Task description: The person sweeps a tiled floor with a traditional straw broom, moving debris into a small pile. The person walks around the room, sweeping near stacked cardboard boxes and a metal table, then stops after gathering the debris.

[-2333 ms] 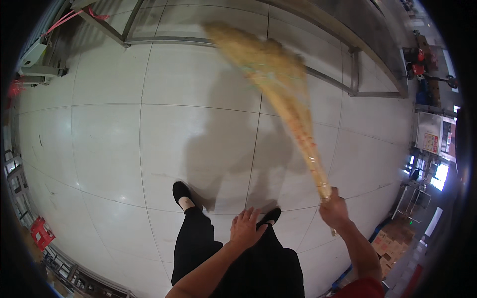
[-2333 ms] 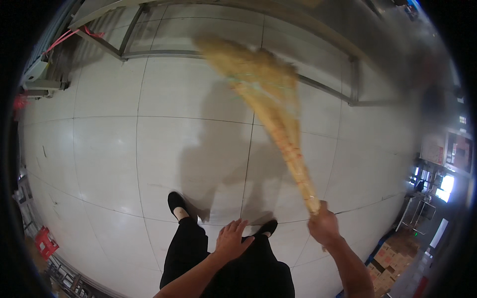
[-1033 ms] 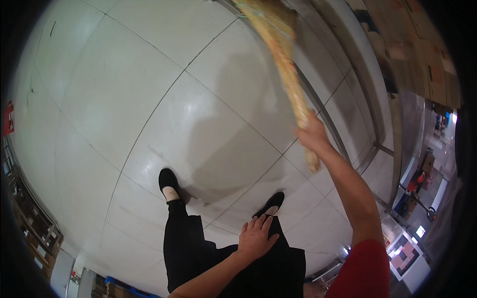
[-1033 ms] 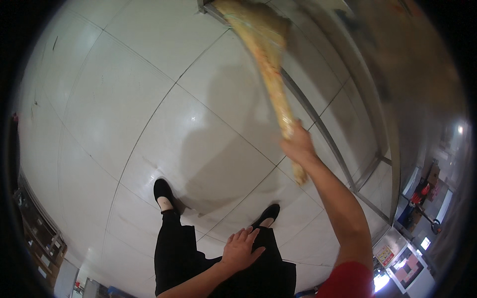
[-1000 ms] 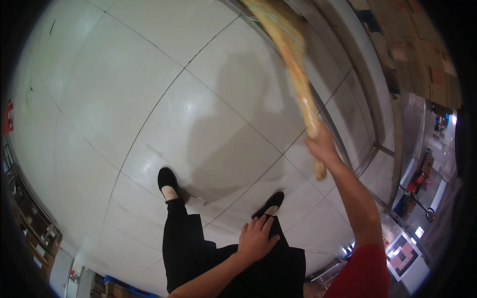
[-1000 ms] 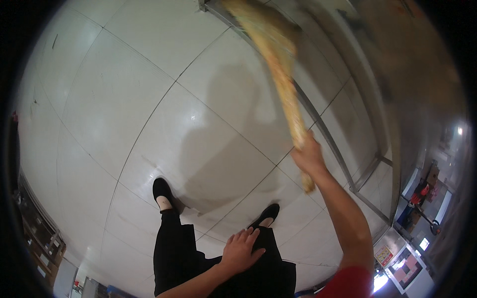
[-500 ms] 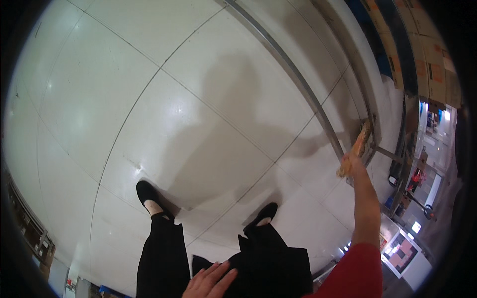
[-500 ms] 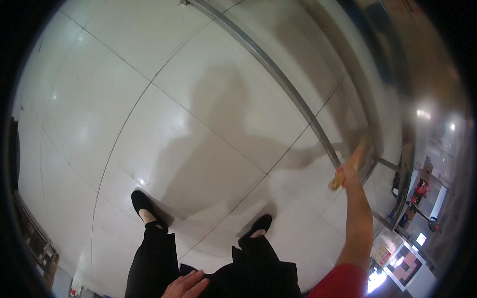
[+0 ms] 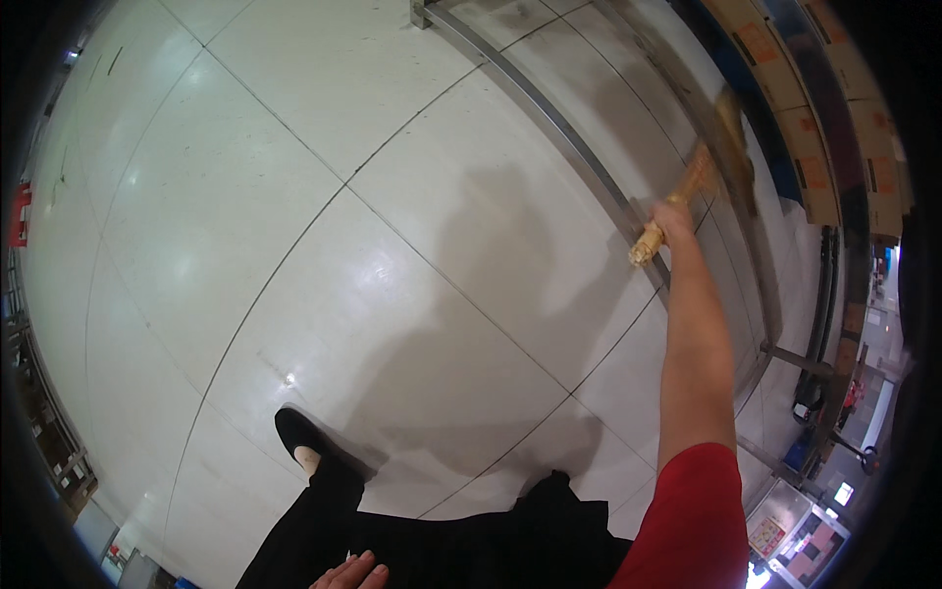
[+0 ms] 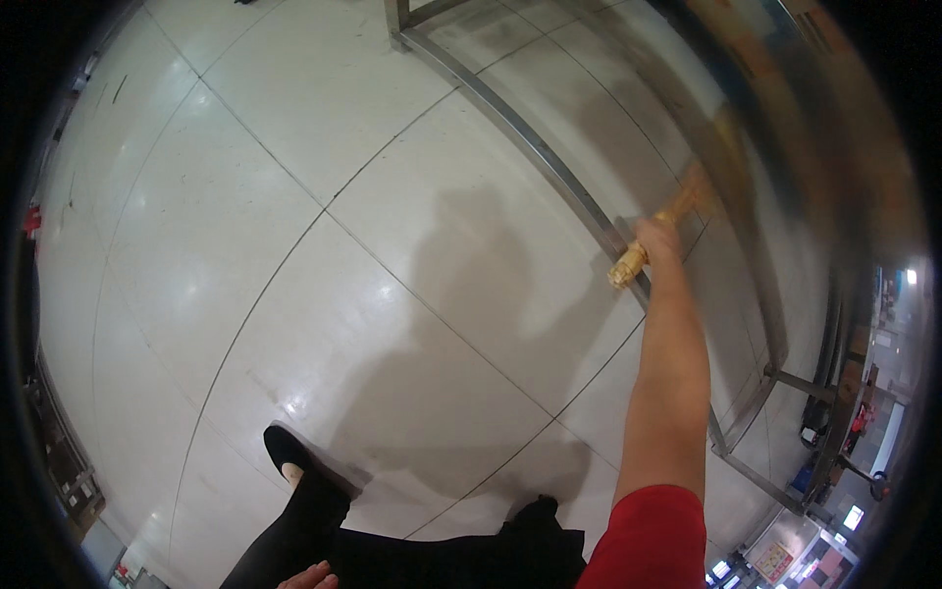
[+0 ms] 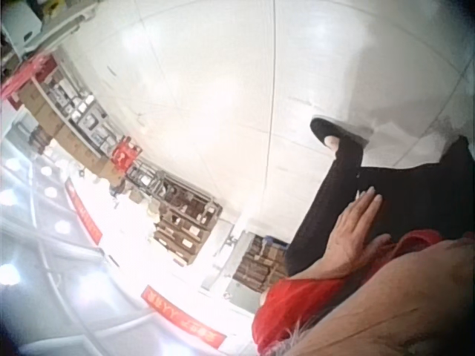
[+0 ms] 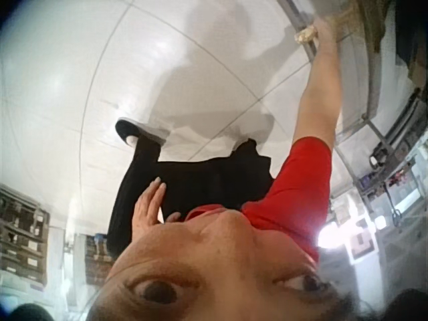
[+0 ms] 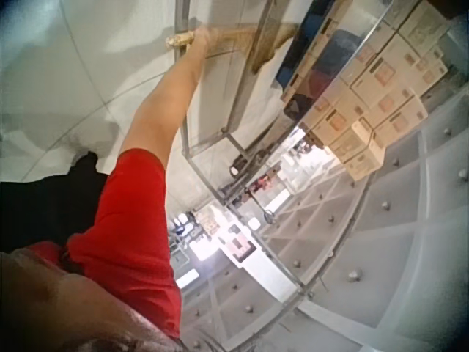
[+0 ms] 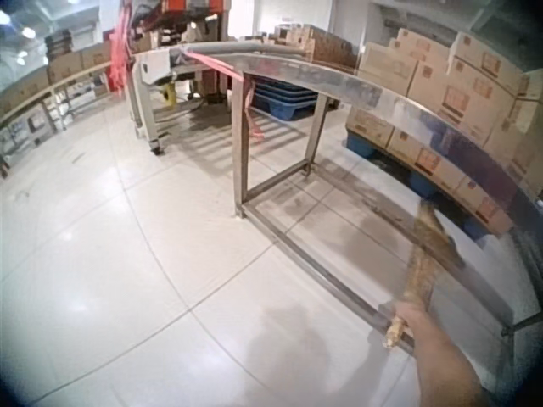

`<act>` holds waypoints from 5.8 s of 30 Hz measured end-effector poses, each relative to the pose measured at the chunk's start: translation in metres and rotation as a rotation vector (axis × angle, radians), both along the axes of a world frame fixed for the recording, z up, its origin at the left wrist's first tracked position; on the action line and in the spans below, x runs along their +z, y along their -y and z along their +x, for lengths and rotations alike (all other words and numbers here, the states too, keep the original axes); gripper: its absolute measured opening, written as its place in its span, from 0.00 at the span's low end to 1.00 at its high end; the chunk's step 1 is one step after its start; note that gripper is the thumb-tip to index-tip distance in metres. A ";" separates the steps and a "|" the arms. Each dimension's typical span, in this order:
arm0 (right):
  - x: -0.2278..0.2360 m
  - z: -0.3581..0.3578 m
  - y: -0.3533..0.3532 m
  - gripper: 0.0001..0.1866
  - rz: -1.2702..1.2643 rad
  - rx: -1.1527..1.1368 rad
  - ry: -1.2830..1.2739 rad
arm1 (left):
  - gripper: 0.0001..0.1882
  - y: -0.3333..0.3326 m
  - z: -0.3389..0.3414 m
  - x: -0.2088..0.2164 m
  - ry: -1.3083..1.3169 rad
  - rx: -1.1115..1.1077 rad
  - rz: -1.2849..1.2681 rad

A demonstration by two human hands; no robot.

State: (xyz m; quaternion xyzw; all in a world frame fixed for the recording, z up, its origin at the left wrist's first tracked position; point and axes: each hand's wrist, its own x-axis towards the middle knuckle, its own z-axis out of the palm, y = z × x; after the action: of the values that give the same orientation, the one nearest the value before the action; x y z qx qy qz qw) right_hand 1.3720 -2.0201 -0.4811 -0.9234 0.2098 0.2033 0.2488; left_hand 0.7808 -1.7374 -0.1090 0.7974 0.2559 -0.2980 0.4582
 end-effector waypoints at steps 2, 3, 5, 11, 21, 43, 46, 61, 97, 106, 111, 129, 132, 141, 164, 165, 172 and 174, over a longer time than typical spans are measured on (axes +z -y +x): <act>0.016 -0.010 -0.051 0.18 0.010 0.089 -0.074 | 0.39 0.004 0.002 -0.003 -0.033 0.017 0.021; 0.024 -0.012 -0.054 0.16 -0.008 0.083 -0.051 | 0.39 0.004 0.003 -0.002 -0.034 0.009 0.028; 0.035 -0.015 -0.054 0.14 -0.038 0.068 -0.013 | 0.39 0.003 0.008 0.001 0.008 -0.017 0.019; 0.078 -0.054 -0.081 0.23 -0.060 0.446 0.038 | 0.38 0.020 0.025 0.015 0.081 -0.087 -0.079; 0.199 -0.131 -0.020 0.29 -0.373 0.962 -0.156 | 0.34 0.077 0.026 0.023 0.246 -0.167 -0.060; 0.454 -0.279 -0.001 0.22 0.068 0.566 -0.583 | 0.35 0.145 -0.014 -0.058 0.192 -0.239 0.019; 0.471 -0.346 0.035 0.25 -0.052 0.679 -0.454 | 0.35 0.149 -0.005 -0.053 0.255 -0.248 0.004; 0.420 -0.803 0.389 0.19 -0.374 -0.381 -0.467 | 0.34 0.187 -0.028 -0.057 0.156 -0.354 -0.161; 0.309 -0.515 -0.248 0.29 -0.074 0.574 -0.520 | 0.30 -0.028 -0.066 -0.010 0.371 0.444 0.166; 0.497 -0.518 -0.175 0.19 0.121 0.192 -0.442 | 0.25 -0.153 -0.174 0.107 0.191 0.463 0.266; 0.475 -0.529 -0.130 0.08 0.294 -0.342 -0.631 | 0.27 -0.178 -0.305 0.113 -0.148 0.543 0.305; 0.306 -0.630 -0.709 0.19 0.413 0.064 -0.633 | 0.47 -0.443 -0.327 0.144 -0.678 0.367 0.244; 0.319 -0.685 -0.842 0.29 0.311 0.259 -0.560 | 0.46 -0.498 -0.364 0.152 -0.704 0.289 0.188; 0.430 -0.714 -0.975 0.30 0.241 0.662 -0.546 | 0.43 -0.558 -0.423 0.144 -0.646 -0.027 0.110; 0.311 -0.838 -0.331 0.07 -0.334 -0.460 -0.433 | 0.47 -0.658 -0.577 0.107 -0.592 -0.057 0.383; 0.291 -0.823 -0.346 0.12 -0.123 -0.442 -0.428 | 0.46 -0.666 -0.577 0.098 -0.601 -0.046 0.392; 0.200 -0.886 -0.740 0.20 0.104 -0.167 -0.318 | 0.40 -0.748 -0.564 0.109 -0.608 -0.201 0.457; 0.217 -0.905 -0.856 0.24 0.250 -0.170 -0.389 | 0.39 -0.771 -0.569 0.115 -0.601 -0.210 0.454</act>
State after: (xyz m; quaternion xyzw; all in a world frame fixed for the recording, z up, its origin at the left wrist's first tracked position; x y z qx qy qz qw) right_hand 0.4674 -1.1645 -0.2642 -0.8079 0.3040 0.3802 0.3323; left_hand 0.2114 -0.9669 0.0065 0.7776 0.3552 -0.4991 0.1418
